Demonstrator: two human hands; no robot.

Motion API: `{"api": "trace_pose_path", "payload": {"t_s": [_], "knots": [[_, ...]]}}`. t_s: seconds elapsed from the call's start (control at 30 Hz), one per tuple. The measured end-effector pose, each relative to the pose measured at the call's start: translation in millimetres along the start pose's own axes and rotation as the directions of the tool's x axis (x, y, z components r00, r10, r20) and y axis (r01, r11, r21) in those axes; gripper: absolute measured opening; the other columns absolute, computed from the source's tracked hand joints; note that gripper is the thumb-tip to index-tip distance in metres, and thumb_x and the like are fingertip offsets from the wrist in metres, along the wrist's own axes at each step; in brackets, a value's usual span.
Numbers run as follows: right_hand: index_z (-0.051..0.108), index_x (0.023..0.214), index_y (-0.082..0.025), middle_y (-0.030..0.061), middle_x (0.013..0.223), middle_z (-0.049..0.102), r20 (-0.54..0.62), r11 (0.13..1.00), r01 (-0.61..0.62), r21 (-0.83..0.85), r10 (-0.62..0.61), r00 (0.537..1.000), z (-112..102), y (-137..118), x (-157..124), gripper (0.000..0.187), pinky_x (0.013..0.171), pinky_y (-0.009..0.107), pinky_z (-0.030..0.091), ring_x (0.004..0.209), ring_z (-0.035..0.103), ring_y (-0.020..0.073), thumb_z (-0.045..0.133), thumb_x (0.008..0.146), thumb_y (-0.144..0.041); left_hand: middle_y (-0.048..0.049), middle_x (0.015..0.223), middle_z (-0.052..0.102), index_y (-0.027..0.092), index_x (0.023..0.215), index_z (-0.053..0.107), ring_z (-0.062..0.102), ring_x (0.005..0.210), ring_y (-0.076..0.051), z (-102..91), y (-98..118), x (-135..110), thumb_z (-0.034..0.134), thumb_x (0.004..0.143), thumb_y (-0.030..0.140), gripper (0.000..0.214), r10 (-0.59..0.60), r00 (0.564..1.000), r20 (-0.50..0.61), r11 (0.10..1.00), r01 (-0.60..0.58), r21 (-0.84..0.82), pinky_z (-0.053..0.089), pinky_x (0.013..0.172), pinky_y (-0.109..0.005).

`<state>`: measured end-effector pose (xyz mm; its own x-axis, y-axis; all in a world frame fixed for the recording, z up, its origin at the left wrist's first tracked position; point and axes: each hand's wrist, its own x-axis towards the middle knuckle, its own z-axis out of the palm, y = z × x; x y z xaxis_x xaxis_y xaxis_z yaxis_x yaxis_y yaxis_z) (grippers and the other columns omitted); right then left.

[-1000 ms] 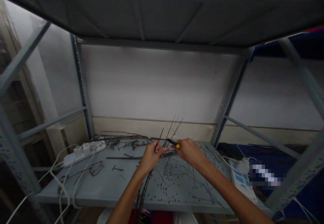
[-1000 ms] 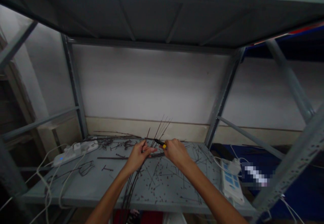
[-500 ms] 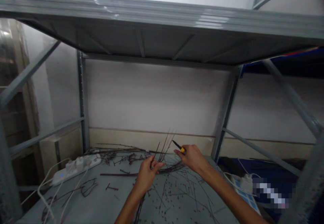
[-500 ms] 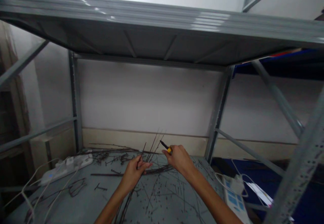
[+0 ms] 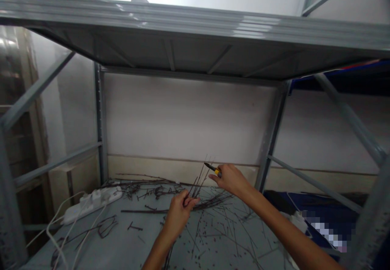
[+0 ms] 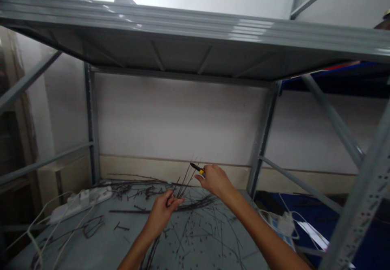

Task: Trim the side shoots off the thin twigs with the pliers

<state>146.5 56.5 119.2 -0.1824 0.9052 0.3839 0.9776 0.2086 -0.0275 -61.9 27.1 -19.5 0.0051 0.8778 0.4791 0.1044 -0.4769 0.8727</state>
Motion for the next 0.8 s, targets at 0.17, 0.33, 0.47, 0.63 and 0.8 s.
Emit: {"api": "trace_pose_path", "payload": {"t_s": [0.17,0.33,0.47,0.63,0.8], "knots": [[0.072,0.09,-0.014,0.0175,0.09,0.075,0.01,1.0,-0.005,0.002,0.005,1.0,-1.6,-0.6,4.3,0.048,0.074,0.033,0.046,0.086,0.072,0.0285,0.06,0.088,-0.06,0.0066,0.055,0.039,0.023,0.061,0.042,0.054,0.059,-0.016,-0.8,6.9,-2.2,0.07,0.08,0.047,0.041,-0.016,1.0,0.004,0.999,0.016,-0.034,0.046,0.064,-0.025],[0.072,0.088,-0.015,0.0168,0.09,0.075,0.018,1.0,0.003,0.007,-0.003,1.0,-2.1,-0.5,6.6,0.047,0.074,0.032,0.046,0.087,0.072,0.0284,0.063,0.086,-0.06,0.0066,0.054,0.037,0.024,0.06,0.041,0.05,0.057,-0.016,-0.6,6.3,-3.1,0.07,0.079,0.049,0.043,-0.002,1.0,-0.002,0.998,0.002,-0.064,0.048,0.065,-0.027],[0.073,0.086,-0.016,0.0145,0.086,0.075,0.023,1.0,0.013,0.018,-0.014,1.0,-2.8,-1.4,7.3,0.042,0.072,0.031,0.046,0.084,0.072,0.0269,0.064,0.086,-0.057,0.0082,0.055,0.033,0.024,0.062,0.039,0.04,0.055,-0.013,-0.8,2.1,-3.7,0.07,0.081,0.046,0.043,0.016,1.0,0.007,0.999,-0.016,-0.04,0.046,0.065,-0.026],[0.075,0.092,-0.014,0.0174,0.092,0.075,-0.003,1.0,0.01,0.008,-0.009,1.0,-2.6,-2.1,8.1,0.033,0.077,0.031,0.046,0.092,0.071,0.028,0.065,0.089,-0.045,0.0084,0.059,0.029,0.025,0.066,0.031,0.037,0.056,-0.013,-2.1,0.7,-4.4,0.067,0.085,0.041,0.044,0.021,0.999,0.037,1.0,-0.022,0.014,0.042,0.064,-0.024],[0.077,0.09,-0.013,0.0184,0.088,0.076,-0.013,0.999,0.034,0.005,-0.034,0.999,-1.8,-4.9,7.2,0.029,0.077,0.031,0.047,0.089,0.071,0.028,0.065,0.089,-0.039,0.0077,0.059,0.032,0.025,0.066,0.032,0.047,0.058,-0.014,-0.7,1.8,-6.2,0.067,0.085,0.042,0.044,0.006,1.0,0.028,1.0,-0.006,-0.009,0.041,0.062,-0.024]]}}
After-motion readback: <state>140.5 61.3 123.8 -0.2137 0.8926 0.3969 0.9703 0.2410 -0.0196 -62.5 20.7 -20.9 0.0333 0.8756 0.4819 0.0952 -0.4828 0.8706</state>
